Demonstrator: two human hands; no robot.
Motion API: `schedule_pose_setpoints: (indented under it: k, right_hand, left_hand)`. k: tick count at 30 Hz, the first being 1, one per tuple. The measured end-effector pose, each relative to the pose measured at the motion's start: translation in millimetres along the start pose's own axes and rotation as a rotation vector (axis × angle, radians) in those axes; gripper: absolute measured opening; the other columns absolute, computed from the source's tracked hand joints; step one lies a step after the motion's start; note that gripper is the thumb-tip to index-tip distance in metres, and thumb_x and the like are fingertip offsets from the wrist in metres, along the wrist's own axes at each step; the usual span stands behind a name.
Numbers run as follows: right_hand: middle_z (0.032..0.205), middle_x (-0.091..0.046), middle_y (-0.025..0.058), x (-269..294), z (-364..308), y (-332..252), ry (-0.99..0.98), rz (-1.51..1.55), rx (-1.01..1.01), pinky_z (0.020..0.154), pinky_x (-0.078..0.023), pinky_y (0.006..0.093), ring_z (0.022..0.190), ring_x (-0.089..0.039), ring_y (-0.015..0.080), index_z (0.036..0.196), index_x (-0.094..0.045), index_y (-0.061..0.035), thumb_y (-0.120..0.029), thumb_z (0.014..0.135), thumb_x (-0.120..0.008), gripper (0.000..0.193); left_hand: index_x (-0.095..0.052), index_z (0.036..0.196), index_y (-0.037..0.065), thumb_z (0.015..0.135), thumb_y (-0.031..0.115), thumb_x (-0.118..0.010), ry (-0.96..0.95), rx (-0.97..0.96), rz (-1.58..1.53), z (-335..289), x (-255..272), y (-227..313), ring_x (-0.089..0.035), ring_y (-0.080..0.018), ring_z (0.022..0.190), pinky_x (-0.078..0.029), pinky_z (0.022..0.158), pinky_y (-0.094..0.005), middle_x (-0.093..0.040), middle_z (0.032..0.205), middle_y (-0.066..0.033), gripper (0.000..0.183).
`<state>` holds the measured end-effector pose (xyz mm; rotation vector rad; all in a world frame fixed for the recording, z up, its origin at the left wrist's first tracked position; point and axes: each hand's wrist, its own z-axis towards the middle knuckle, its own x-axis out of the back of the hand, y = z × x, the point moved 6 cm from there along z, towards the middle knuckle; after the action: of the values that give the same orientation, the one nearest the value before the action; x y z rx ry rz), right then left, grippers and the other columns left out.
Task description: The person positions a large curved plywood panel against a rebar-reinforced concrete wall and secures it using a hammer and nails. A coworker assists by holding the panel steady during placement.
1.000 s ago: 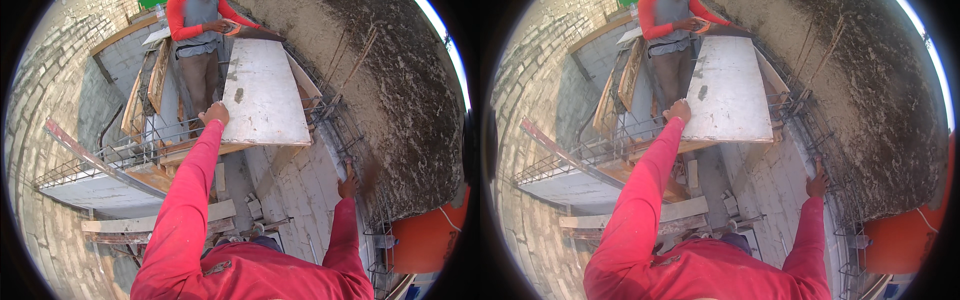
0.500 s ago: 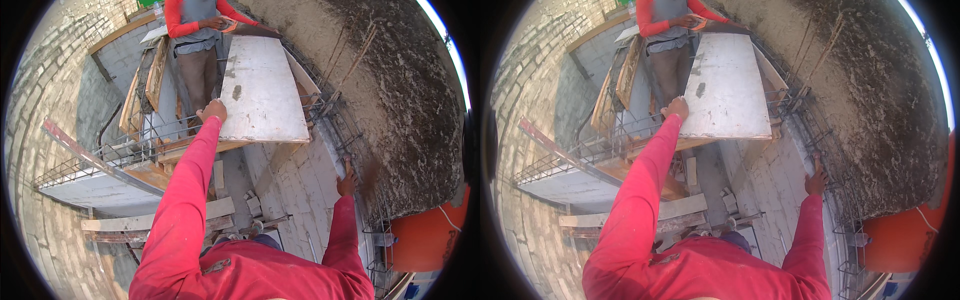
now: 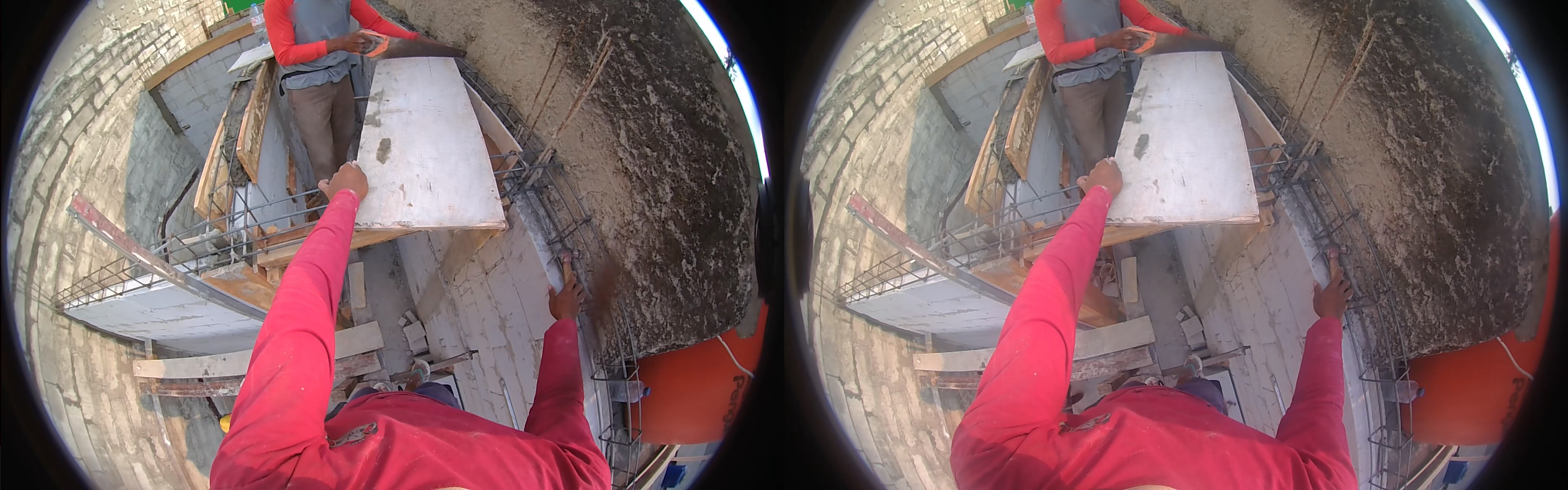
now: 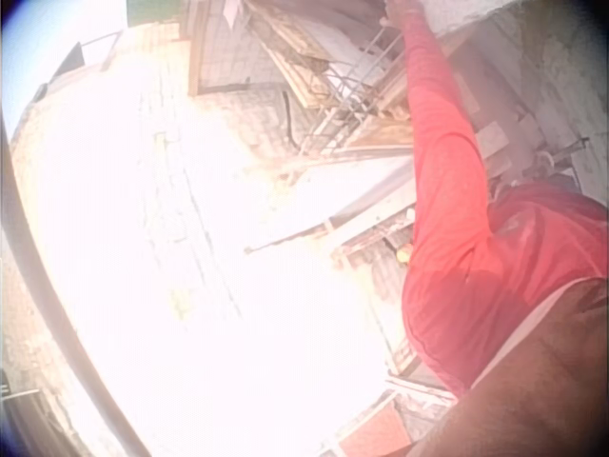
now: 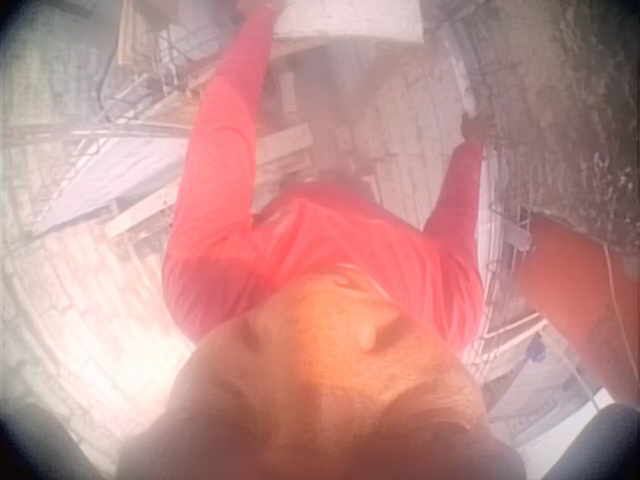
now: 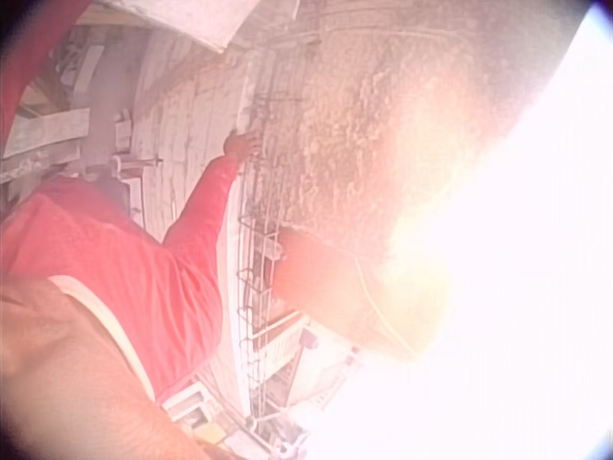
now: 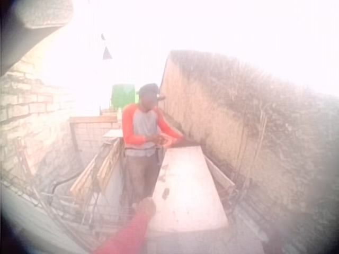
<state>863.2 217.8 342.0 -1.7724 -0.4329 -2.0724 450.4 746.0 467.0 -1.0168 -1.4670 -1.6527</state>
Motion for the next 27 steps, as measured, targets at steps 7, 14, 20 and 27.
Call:
schedule_pose_setpoints:
  k: [7, 14, 20, 27]
  right_hand:
    - [0.142, -0.046, 0.0260, -4.5, 0.8, 2.6, -0.007, -0.020, -0.011, 0.099, -0.052, 0.0657, 0.132, -0.047, 0.0503, 0.165, -0.022, -0.0087, -0.045, 0.095, -0.076, 0.095]
    - [0.142, -0.047, 0.0282, -12.0, 5.0, 8.9, -0.019, 0.023, 0.026, 0.105, -0.047, 0.0636, 0.132, -0.047, 0.0519, 0.164, -0.025, -0.0062, -0.044, 0.096, -0.075, 0.093]
    - [0.151, -0.044, 0.0304, 43.9, -24.5, -38.0, 0.112, 0.132, 0.017, 0.115, -0.038, 0.0607, 0.139, -0.045, 0.0488, 0.164, -0.025, -0.0004, -0.039, 0.097, -0.074, 0.092]
    - [0.173, -0.012, 0.0300, 213.5, -89.6, -296.2, 0.015, 1.435, 0.699, 0.128, -0.028, 0.0538, 0.158, -0.026, 0.0441, 0.168, 0.010, -0.0015, -0.040, 0.083, -0.091, 0.137]
  left_hand:
    - [-0.075, 0.117, 0.012, 0.112, 0.034, -0.035, 0.009, -0.071, -0.022, 4.0, -3.7, -2.4, -0.072, -0.0313, 0.116, -0.026, 0.115, -0.0592, -0.078, 0.118, -0.0141, 0.046]
    - [-0.075, 0.120, 0.011, 0.111, 0.032, -0.035, -0.032, -0.039, -0.030, 2.9, -3.3, -1.7, -0.070, -0.0313, 0.119, -0.027, 0.115, -0.0581, -0.077, 0.122, -0.0149, 0.046]
    - [-0.074, 0.123, 0.010, 0.111, 0.034, -0.033, -0.054, -0.066, -0.085, 3.2, 3.3, -4.2, -0.068, -0.0307, 0.123, -0.028, 0.115, -0.0577, -0.075, 0.127, -0.0154, 0.049]
    - [-0.076, 0.119, 0.011, 0.110, 0.039, -0.034, -0.100, -0.108, -0.105, 32.8, -27.0, -21.0, -0.068, -0.0318, 0.122, -0.033, 0.110, -0.0564, -0.076, 0.126, -0.0118, 0.052]
